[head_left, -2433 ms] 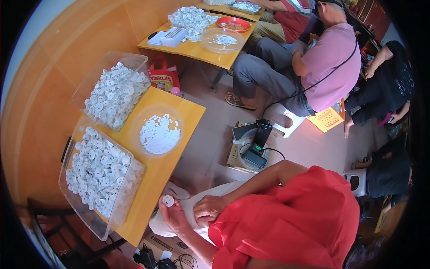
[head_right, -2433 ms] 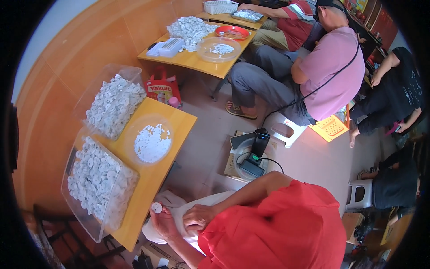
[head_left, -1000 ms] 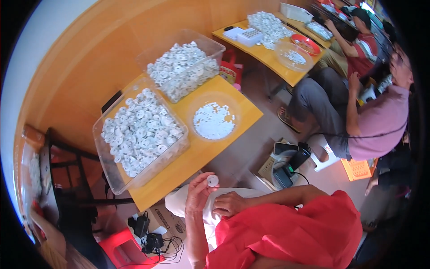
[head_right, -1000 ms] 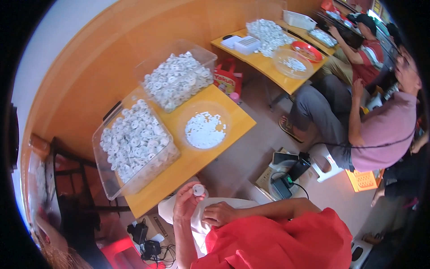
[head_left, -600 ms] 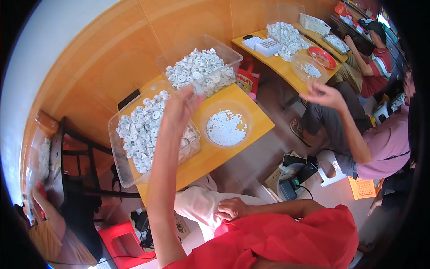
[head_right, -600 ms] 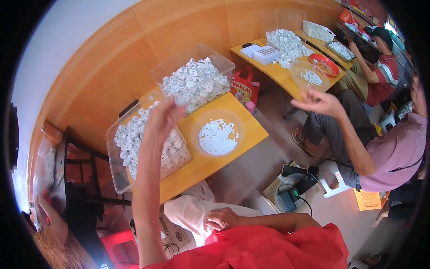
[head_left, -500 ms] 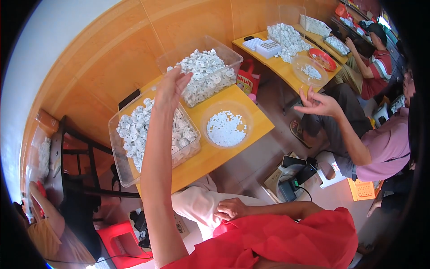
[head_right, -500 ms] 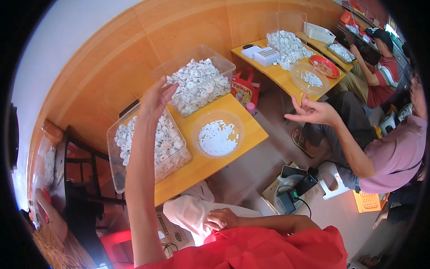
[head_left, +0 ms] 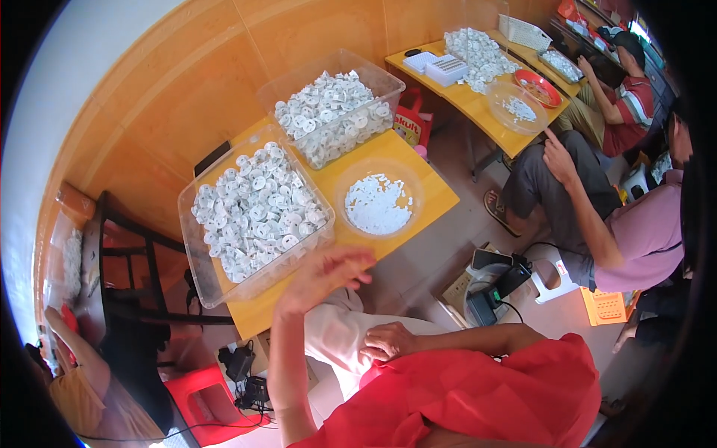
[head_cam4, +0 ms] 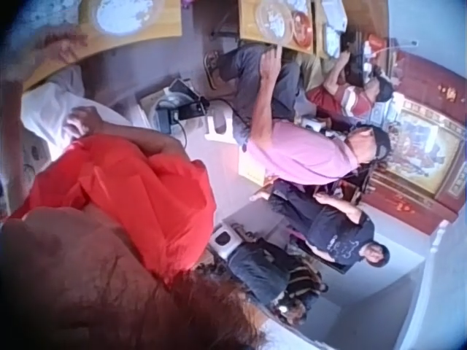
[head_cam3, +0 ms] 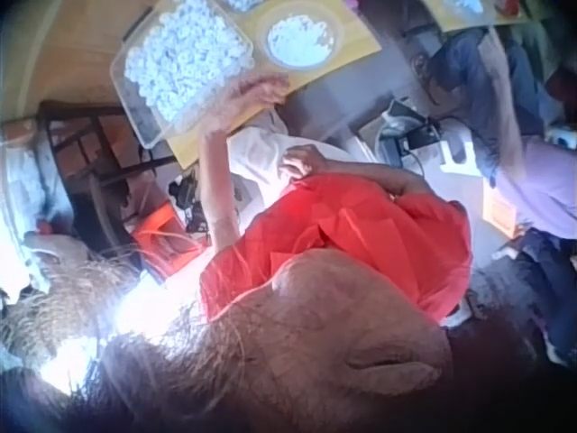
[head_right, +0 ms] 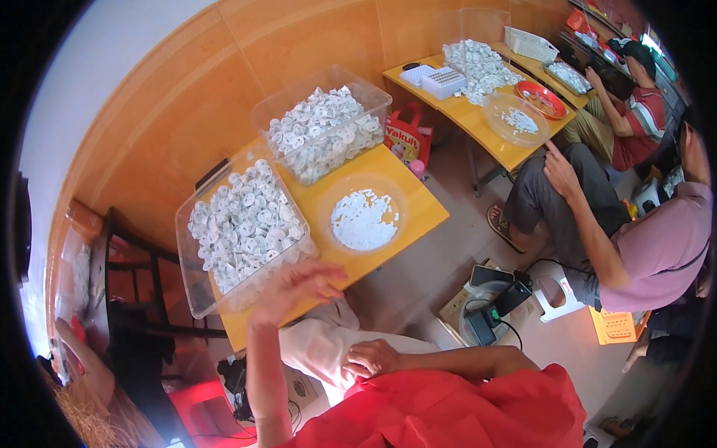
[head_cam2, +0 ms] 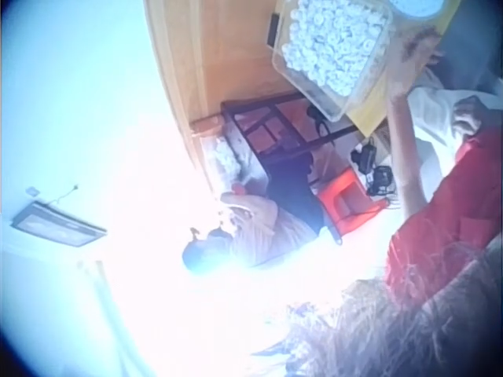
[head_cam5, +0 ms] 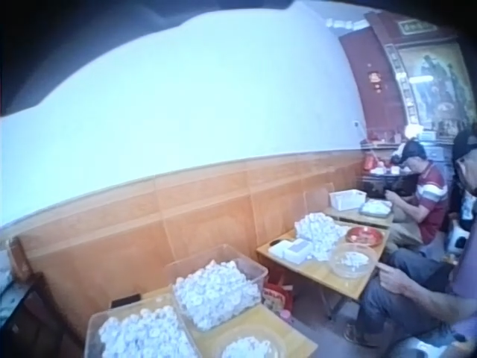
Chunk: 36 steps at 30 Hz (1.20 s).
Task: The person takes circular plastic bases from a container and small plastic inserts from a tray, assembling the pieces together by hand.
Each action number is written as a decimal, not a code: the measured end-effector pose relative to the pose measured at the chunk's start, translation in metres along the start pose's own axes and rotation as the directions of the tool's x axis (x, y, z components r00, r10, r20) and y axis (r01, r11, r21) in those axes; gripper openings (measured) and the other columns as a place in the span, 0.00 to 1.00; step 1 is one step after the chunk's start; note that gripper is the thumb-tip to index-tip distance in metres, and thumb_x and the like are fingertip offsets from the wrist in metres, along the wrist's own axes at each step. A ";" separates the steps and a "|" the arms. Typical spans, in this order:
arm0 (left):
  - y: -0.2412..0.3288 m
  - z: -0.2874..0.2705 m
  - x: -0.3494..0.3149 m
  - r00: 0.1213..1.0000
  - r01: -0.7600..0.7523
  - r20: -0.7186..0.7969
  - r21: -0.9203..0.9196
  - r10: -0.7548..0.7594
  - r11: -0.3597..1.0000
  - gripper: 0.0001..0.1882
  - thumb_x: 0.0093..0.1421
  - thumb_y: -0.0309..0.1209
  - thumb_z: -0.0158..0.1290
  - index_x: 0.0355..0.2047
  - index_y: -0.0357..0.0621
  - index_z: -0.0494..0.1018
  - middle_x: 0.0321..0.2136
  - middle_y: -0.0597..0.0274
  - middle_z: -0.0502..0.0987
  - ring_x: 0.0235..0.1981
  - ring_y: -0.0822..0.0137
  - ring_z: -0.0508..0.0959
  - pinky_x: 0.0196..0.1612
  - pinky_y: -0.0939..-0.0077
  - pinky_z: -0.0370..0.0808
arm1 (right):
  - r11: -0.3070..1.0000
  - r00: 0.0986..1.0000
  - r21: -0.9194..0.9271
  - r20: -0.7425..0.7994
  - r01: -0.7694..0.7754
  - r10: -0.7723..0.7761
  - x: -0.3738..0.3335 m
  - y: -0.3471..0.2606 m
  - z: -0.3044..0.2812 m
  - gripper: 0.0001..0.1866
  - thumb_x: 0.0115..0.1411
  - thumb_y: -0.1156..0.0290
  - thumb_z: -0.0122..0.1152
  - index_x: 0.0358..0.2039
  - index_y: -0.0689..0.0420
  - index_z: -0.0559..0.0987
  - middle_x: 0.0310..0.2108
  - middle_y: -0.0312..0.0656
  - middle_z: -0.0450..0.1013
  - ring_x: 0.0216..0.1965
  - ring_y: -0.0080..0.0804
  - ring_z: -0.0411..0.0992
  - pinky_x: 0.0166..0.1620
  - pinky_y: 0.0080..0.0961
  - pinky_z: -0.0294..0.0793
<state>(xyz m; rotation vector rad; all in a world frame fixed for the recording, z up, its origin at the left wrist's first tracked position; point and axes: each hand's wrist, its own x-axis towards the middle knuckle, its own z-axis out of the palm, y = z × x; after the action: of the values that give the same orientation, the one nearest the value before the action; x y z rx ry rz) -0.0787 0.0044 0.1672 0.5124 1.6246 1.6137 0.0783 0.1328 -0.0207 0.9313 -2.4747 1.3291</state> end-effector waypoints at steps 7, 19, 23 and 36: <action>-0.109 0.013 -0.027 0.998 0.051 -0.035 -0.021 -0.052 0.998 0.15 0.60 0.34 0.49 0.43 0.38 0.72 0.36 0.64 0.75 0.36 0.73 0.74 0.37 0.80 0.71 | 0.998 0.997 -0.032 -0.055 0.046 -0.048 0.005 -0.006 -0.001 0.11 0.48 0.64 0.60 0.18 0.54 0.68 0.18 0.37 0.63 0.20 0.33 0.68 0.21 0.30 0.67; -0.180 0.011 -0.006 0.978 0.059 -0.184 -0.197 -0.096 0.979 0.14 0.59 0.33 0.49 0.42 0.38 0.71 0.36 0.61 0.75 0.37 0.71 0.74 0.41 0.76 0.72 | 0.984 0.984 -0.122 0.108 -0.131 0.145 0.013 -0.015 -0.008 0.35 0.43 0.52 0.63 0.48 0.57 0.64 0.41 0.48 0.60 0.44 0.47 0.60 0.46 0.40 0.63; -0.172 0.016 -0.005 0.961 0.000 -0.265 -0.287 -0.080 0.958 0.14 0.59 0.34 0.50 0.39 0.36 0.72 0.31 0.63 0.75 0.31 0.74 0.73 0.35 0.81 0.70 | 0.963 0.938 -0.131 0.229 -0.237 0.262 0.011 -0.014 -0.018 0.35 0.44 0.50 0.63 0.47 0.58 0.65 0.41 0.48 0.60 0.43 0.48 0.61 0.45 0.39 0.64; -0.172 0.014 -0.007 0.943 -0.029 -0.328 -0.259 -0.060 0.965 0.12 0.60 0.32 0.48 0.40 0.39 0.72 0.34 0.61 0.76 0.34 0.72 0.75 0.38 0.79 0.71 | 0.923 0.898 -0.125 0.216 -0.364 0.383 -0.007 -0.002 -0.022 0.37 0.44 0.44 0.62 0.45 0.60 0.65 0.39 0.55 0.63 0.43 0.53 0.65 0.45 0.41 0.66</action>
<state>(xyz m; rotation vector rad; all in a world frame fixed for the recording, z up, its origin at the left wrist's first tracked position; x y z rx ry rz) -0.0239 -0.0113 0.0046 0.0890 1.6105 1.9477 0.0823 0.1525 -0.0092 0.6463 -2.9874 1.2664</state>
